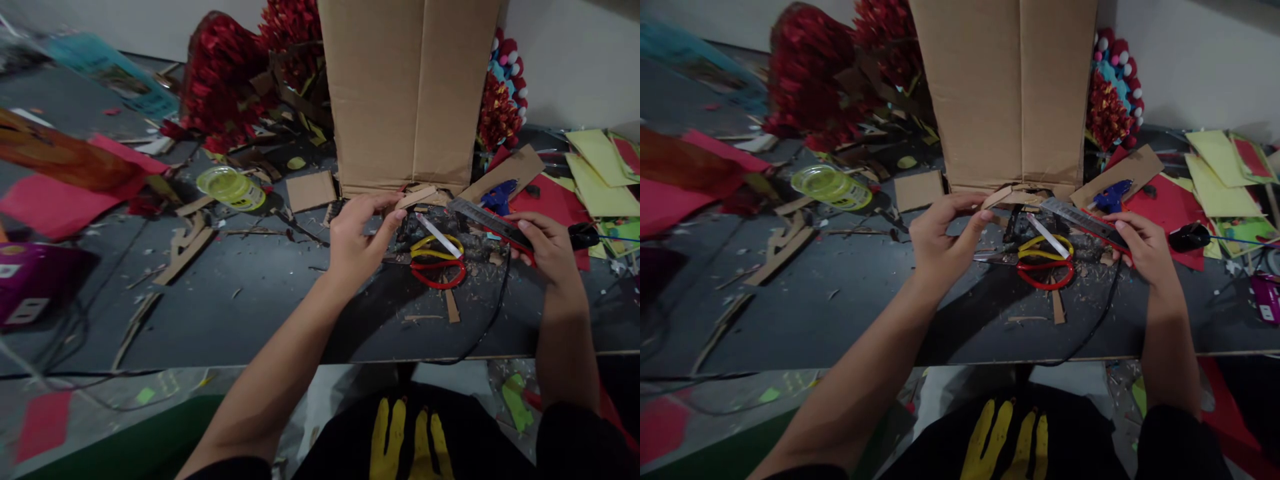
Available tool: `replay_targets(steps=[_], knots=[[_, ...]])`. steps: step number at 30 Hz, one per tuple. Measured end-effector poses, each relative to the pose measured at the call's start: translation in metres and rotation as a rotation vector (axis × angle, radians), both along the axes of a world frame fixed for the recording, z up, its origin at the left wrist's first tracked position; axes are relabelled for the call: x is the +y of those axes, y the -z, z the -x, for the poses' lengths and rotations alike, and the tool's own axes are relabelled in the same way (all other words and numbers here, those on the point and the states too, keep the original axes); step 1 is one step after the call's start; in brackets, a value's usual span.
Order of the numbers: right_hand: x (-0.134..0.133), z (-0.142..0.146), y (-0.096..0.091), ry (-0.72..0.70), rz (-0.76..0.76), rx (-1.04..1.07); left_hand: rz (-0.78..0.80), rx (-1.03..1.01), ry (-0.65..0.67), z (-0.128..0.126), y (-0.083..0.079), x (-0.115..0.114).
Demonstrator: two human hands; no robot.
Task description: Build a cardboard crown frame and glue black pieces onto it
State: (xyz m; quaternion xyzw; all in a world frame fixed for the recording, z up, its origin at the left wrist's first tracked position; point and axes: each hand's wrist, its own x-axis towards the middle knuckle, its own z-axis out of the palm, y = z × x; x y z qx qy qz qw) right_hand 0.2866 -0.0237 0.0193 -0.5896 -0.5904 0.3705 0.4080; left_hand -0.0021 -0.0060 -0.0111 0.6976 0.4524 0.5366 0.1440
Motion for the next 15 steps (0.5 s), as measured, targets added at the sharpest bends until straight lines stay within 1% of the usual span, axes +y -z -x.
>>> replay_targets(steps=[9,12,15], knots=[[0.0044,-0.0056,0.0074,0.025,0.007,0.028,0.026,-0.007,-0.01,0.0,-0.0008,0.0001],[0.0046,-0.0083,0.0066,0.031,0.003,0.037,0.042,-0.008,-0.015,0.0003,-0.0017,-0.0004],[0.0039,-0.0068,0.0034,0.069,-0.007,0.09,0.047,-0.019,-0.02,0.0007,-0.0023,-0.0005]])
